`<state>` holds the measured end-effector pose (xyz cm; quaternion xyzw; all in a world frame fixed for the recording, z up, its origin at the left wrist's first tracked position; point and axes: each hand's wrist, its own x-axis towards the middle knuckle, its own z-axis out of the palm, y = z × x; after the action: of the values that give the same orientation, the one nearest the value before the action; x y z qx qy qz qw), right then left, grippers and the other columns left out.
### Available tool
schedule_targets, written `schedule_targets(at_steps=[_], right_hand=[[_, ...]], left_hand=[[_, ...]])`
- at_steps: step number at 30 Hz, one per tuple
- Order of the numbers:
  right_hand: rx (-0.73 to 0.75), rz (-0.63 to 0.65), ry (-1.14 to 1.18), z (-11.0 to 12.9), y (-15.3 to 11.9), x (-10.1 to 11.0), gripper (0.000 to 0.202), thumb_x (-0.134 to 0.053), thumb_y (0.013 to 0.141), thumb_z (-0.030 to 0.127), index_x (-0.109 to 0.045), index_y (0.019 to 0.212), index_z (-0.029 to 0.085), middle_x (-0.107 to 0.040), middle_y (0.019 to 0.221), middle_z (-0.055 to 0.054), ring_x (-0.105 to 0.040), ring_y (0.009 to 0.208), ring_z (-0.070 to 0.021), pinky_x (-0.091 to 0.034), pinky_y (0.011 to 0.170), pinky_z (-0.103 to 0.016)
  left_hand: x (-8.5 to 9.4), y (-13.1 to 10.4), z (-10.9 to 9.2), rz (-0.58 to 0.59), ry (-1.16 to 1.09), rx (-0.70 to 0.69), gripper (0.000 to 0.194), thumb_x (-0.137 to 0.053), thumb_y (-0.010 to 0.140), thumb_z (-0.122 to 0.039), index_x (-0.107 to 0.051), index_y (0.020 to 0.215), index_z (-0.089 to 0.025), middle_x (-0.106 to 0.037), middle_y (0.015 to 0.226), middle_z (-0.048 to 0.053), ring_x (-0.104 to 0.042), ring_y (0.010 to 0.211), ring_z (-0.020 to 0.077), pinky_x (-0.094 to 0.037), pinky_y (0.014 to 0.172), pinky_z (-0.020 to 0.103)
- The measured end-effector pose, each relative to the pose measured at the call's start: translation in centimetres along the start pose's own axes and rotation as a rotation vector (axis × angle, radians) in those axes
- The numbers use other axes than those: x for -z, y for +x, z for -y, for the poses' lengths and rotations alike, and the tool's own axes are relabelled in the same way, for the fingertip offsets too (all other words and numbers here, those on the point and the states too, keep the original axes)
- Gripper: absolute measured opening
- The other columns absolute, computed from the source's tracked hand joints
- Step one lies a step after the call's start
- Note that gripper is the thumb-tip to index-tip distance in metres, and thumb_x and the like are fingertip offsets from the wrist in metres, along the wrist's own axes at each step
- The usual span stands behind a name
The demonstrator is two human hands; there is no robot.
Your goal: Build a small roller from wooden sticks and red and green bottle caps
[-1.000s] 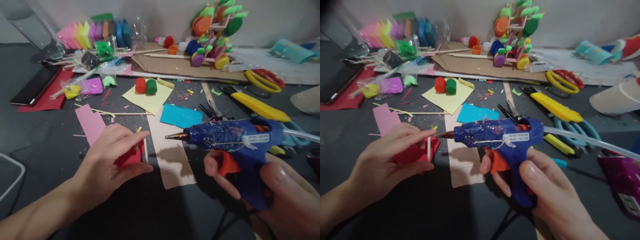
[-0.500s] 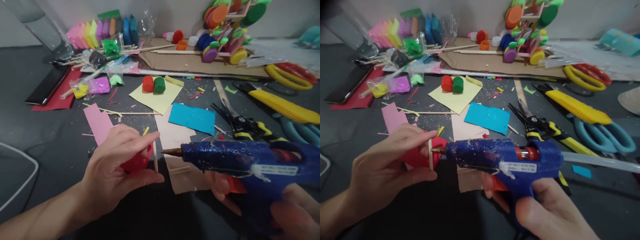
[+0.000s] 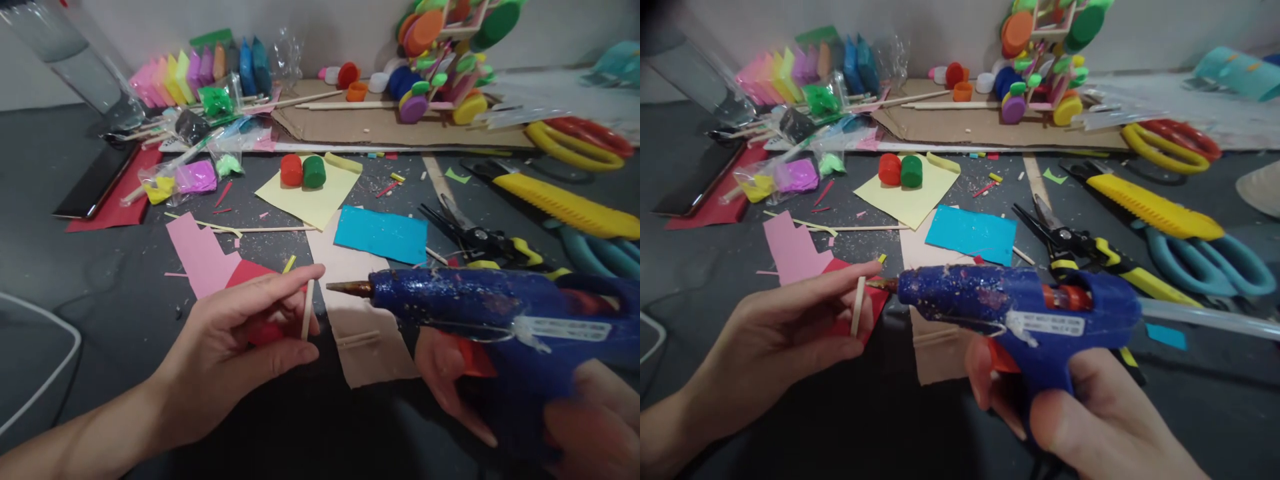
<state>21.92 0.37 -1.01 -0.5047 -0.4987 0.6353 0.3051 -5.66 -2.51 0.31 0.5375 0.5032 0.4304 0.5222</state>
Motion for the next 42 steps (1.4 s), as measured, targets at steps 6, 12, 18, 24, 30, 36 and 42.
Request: schedule_targets(at_steps=[6, 12, 18, 24, 30, 36, 42], right_hand=[[-0.144, 0.051, -0.024, 0.9, -0.1, -0.3, 0.054, -0.068, 0.064, 0.081, -0.078, 0.069, 0.029, -0.068, 0.064, -0.010, -0.060, 0.056, -0.0247, -0.052, 0.045, -0.034], [-0.080, 0.093, -0.053, -0.8, -1.0, 1.7, 0.054, -0.062, 0.078, 0.071, -0.082, 0.090, 0.023, -0.077, 0.085, -0.016, -0.073, 0.072, -0.0350, -0.063, 0.060, -0.044], [-0.018, -0.060, -0.115, 0.5, -0.8, 1.1, 0.033, -0.073, 0.079, 0.056, -0.081, 0.086, 0.025, -0.077, 0.079, -0.011, -0.072, 0.066, -0.0287, -0.060, 0.052, -0.033], [0.095, -0.033, -0.142, 1.6, -0.2, 0.1, 0.036, -0.067, 0.086, 0.060, -0.074, 0.076, 0.026, -0.066, 0.064, 0.000, -0.055, 0.055, -0.0125, -0.045, 0.050, -0.020], [0.137, 0.013, -0.086, 1.7, 0.0, -0.1, 0.040, -0.062, 0.089, 0.062, -0.071, 0.082, 0.024, -0.061, 0.062, 0.001, -0.051, 0.053, -0.0097, -0.039, 0.048, -0.019], [0.185, 0.057, -0.055, 2.1, 0.2, 0.1, 0.041, -0.060, 0.092, 0.060, -0.067, 0.078, 0.022, -0.058, 0.061, 0.003, -0.050, 0.052, -0.0091, -0.037, 0.048, -0.021], [0.228, 0.110, -0.106, 2.2, 0.5, 0.5, 0.058, -0.053, 0.094, 0.065, -0.053, 0.059, 0.019, -0.055, 0.059, 0.001, -0.050, 0.052, -0.0089, -0.039, 0.049, -0.022]], left_hand=[[0.0, 0.5, 0.2, -0.024, 0.007, -0.001, 0.061, -0.078, 0.076, -0.005, -0.070, 0.125, -0.039, -0.065, 0.077, -0.006, -0.060, 0.062, 0.0071, -0.055, 0.059, 0.016], [0.6, 0.5, 0.4, 0.006, 0.693, -0.298, 0.041, -0.073, 0.086, -0.014, -0.064, 0.125, -0.020, -0.064, 0.079, -0.004, -0.058, 0.071, 0.0101, -0.048, 0.068, 0.022], [-0.1, 0.4, 1.1, 0.153, 0.889, -0.365, 0.035, -0.066, 0.091, -0.021, -0.059, 0.126, -0.019, -0.067, 0.087, 0.000, -0.059, 0.077, 0.0163, -0.047, 0.071, 0.030], [-0.2, 0.6, 0.8, 0.324, 1.084, -0.374, 0.038, -0.066, 0.091, -0.023, -0.058, 0.128, -0.018, -0.067, 0.112, 0.007, -0.055, 0.104, 0.0266, -0.041, 0.089, 0.043], [0.6, 0.7, -0.8, 0.409, 1.088, -0.376, 0.039, -0.060, 0.095, -0.025, -0.053, 0.134, -0.022, -0.062, 0.121, 0.008, -0.049, 0.113, 0.0284, -0.037, 0.093, 0.045], [-0.6, 2.1, -2.3, 0.564, 1.093, -0.414, 0.038, -0.045, 0.098, -0.008, -0.055, 0.130, -0.026, -0.062, 0.116, 0.005, -0.050, 0.106, 0.0229, -0.035, 0.086, 0.040], [-2.4, 5.4, -3.3, 0.778, 1.037, -0.365, 0.032, -0.051, 0.099, -0.017, -0.061, 0.127, -0.029, -0.064, 0.119, 0.004, -0.050, 0.111, 0.0234, -0.037, 0.091, 0.039]])
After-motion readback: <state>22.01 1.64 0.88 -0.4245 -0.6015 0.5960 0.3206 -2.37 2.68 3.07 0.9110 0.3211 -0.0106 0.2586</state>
